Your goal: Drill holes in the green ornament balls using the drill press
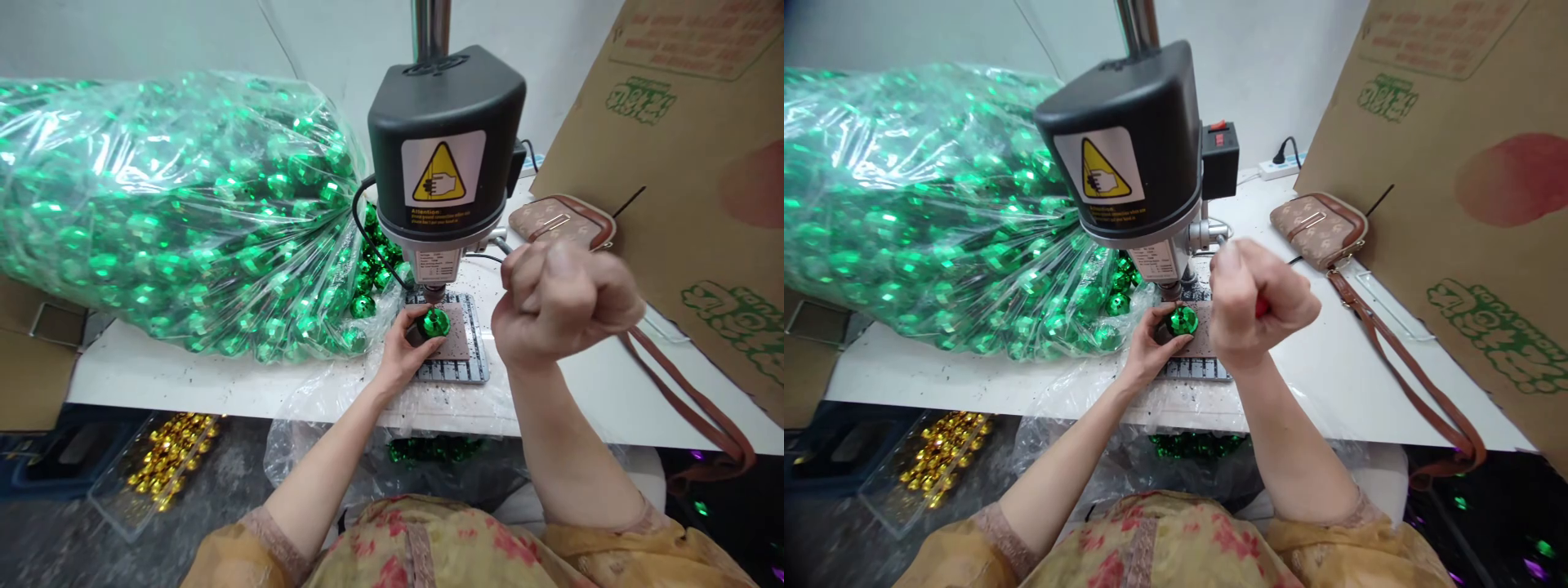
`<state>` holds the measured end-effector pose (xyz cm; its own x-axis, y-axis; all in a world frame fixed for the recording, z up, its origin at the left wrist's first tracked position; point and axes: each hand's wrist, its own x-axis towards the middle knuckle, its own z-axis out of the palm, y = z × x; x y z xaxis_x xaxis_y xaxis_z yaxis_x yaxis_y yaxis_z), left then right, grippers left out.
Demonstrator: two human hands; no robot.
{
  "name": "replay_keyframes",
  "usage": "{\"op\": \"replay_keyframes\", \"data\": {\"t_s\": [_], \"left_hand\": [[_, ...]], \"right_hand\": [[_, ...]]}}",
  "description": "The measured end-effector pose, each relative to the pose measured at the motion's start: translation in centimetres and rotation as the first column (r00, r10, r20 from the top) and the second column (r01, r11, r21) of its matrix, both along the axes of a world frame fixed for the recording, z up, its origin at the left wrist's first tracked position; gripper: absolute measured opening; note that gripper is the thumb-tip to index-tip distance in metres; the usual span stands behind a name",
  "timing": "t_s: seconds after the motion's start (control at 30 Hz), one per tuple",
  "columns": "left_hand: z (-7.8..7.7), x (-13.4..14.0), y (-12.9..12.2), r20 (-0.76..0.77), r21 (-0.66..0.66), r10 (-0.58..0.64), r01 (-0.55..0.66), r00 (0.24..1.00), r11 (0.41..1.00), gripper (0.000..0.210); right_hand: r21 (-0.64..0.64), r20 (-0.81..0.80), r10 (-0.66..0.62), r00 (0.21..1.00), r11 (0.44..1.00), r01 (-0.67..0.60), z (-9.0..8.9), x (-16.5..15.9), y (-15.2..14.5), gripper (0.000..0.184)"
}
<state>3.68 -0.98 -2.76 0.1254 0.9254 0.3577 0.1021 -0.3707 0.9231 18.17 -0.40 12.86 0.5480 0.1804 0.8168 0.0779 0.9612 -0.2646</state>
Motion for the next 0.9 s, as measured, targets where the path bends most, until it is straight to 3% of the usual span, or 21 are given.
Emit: {"op": "replay_keyframes", "data": {"t_s": [0.17, 0.3, 0.4, 0.47, 0.57, 0.63, 0.7, 0.77, 0.83, 0.9], "left_hand": [[0.6, 0.3, -0.4, -0.041, 0.015, 0.120, -0.119, 0.992, 0.993, 0.048], [1.7, -0.4, -3.7, -0.148, 0.190, 0.246, -0.217, 0.958, 0.958, 0.038], [1.4, -1.7, -8.2, -0.296, 0.434, 0.132, 0.010, 0.946, 0.901, 0.040], [0.4, -2.6, -11.1, -0.487, 0.533, 0.021, 0.277, 0.873, 0.800, 0.039], [-1.6, -3.7, -14.2, -0.758, 0.495, 0.014, 0.562, 0.652, 0.662, 0.034], [-2.2, -4.0, -14.8, -0.802, 0.490, 0.058, 0.600, 0.595, 0.633, 0.029], [-1.8, -4.3, -14.0, -0.731, 0.590, 0.118, 0.535, 0.672, 0.605, 0.022], [-0.6, -4.8, -11.5, -0.598, 0.687, 0.212, 0.358, 0.773, 0.633, 0.022], [1.2, -5.5, -7.7, -0.510, 0.659, 0.337, 0.109, 0.791, 0.744, 0.030], [2.8, -6.5, -3.2, -0.521, 0.498, 0.412, -0.125, 0.747, 0.858, 0.032]], "right_hand": [[-0.218, -0.075, 0.116, 0.990, 0.967, -0.129, 4.3, 0.0, 0.4, 0.038], [-0.187, -0.068, 0.148, 0.987, 0.969, -0.158, 4.9, 0.1, 0.8, 0.037], [-0.171, -0.054, 0.126, 0.991, 0.976, -0.134, 4.6, 0.1, 1.0, 0.037], [-0.174, -0.049, 0.107, 0.993, 0.978, -0.114, 4.5, 0.1, 1.0, 0.036], [-0.147, -0.040, 0.121, 0.992, 0.981, -0.125, 4.4, 0.1, 1.0, 0.035], [-0.114, -0.039, 0.132, 0.991, 0.984, -0.136, 4.4, 0.2, 1.1, 0.035], [-0.114, -0.038, 0.116, 0.993, 0.986, -0.119, 4.2, 0.3, 1.2, 0.035], [-0.133, -0.040, 0.097, 0.994, 0.986, -0.102, 4.1, 0.4, 1.3, 0.036], [-0.145, -0.045, 0.081, 0.996, 0.986, -0.087, 4.1, 0.4, 1.3, 0.036], [-0.155, -0.056, 0.062, 0.996, 0.985, -0.070, 4.1, 0.3, 1.3, 0.036]]}}
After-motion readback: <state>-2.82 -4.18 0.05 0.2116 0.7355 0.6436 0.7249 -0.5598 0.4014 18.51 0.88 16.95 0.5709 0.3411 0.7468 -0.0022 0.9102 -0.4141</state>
